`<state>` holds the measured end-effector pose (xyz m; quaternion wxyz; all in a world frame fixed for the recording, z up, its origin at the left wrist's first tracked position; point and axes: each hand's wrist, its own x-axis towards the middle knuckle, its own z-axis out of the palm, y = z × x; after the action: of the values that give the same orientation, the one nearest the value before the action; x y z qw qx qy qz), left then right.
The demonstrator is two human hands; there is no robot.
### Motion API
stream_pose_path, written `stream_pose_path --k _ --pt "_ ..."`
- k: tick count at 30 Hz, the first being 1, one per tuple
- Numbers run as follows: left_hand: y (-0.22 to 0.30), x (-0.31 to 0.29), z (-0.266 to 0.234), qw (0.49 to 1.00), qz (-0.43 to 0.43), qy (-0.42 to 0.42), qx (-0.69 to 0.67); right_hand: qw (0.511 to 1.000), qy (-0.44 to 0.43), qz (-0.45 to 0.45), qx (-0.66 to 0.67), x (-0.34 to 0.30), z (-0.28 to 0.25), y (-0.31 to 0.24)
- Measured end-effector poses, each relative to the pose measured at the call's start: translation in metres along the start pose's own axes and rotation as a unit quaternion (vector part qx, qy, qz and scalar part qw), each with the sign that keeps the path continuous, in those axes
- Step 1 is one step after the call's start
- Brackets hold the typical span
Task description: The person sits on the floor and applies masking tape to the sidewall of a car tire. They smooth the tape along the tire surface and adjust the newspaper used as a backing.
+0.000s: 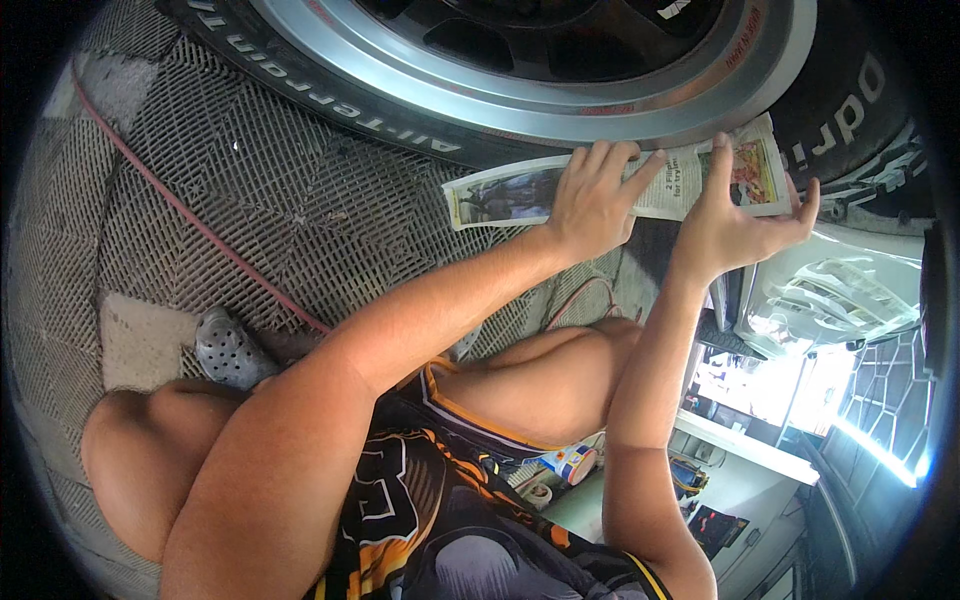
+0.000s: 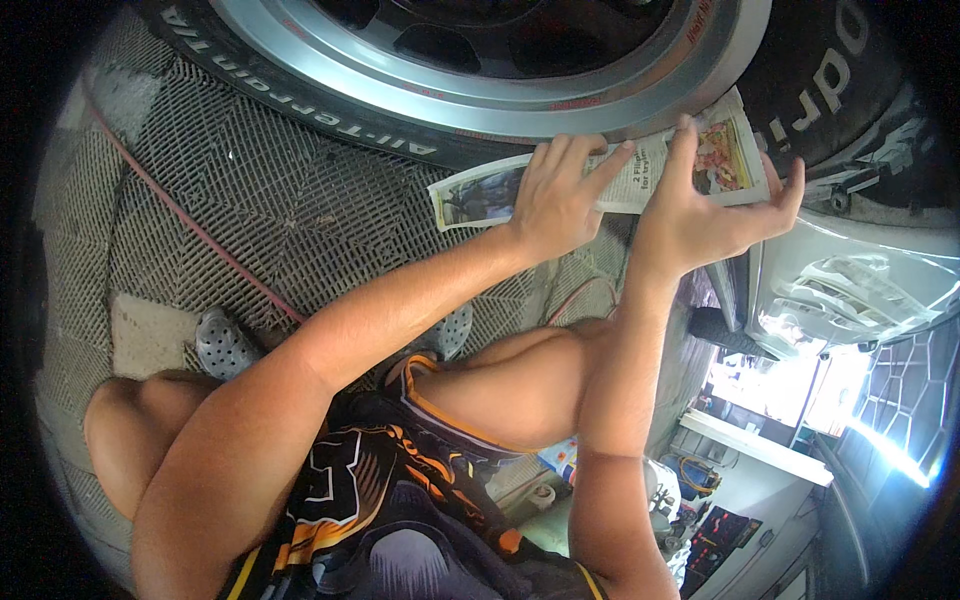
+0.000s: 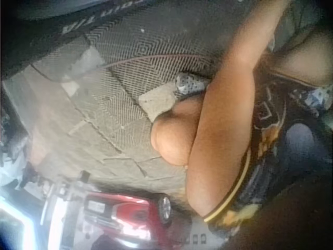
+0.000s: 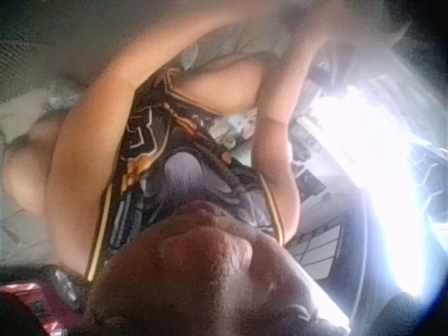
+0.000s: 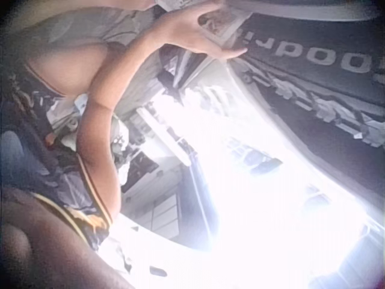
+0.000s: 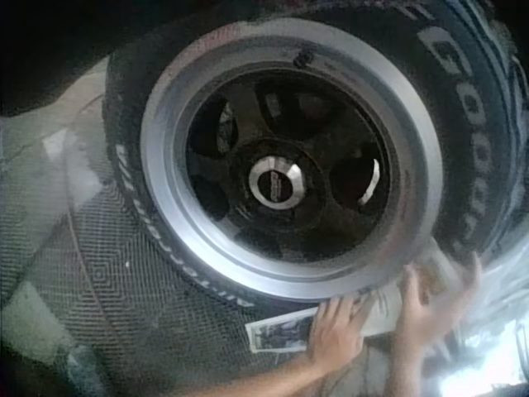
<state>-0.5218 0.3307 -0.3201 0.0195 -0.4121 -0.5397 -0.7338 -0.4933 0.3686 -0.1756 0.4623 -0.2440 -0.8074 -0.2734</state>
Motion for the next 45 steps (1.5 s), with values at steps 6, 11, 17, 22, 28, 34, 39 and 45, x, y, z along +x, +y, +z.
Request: stream_pose_path --k 6,11,17,22,28,34,39,45 --pt "-0.002 -0.011 -0.001 1.000 -0.011 -0.010 -0.024 0.946 -0.094 0.214 0.224 -0.040 -0.001 -0.013" --pt "-0.015 -0.037 -0.009 0.999 -0.023 -0.008 -0.033 0.903 -0.187 0.313 0.228 -0.059 -0.002 -0.008" --pt "-0.063 -0.057 -0.008 0.992 -0.125 0.029 0.003 0.897 -0.184 0.349 0.199 -0.061 0.000 -0.001" --pt "-0.073 -0.060 -0.007 0.975 -0.216 0.008 0.040 0.824 -0.205 0.449 0.278 -0.080 -0.004 -0.007" --pt "-0.078 -0.054 -0.012 0.977 -0.213 -0.003 0.015 0.769 -0.225 0.510 0.313 -0.106 0.002 -0.008" --pt "-0.088 -0.062 -0.011 0.973 -0.228 0.020 0.004 0.743 -0.230 0.544 0.314 -0.112 0.011 -0.013" --pt "-0.096 -0.071 -0.018 0.958 -0.286 0.018 -0.007 0.713 -0.209 0.583 0.329 -0.111 0.015 -0.015" --pt "-0.131 -0.108 -0.020 0.851 -0.520 0.066 0.028 0.665 -0.196 0.625 0.359 -0.105 0.017 -0.018"
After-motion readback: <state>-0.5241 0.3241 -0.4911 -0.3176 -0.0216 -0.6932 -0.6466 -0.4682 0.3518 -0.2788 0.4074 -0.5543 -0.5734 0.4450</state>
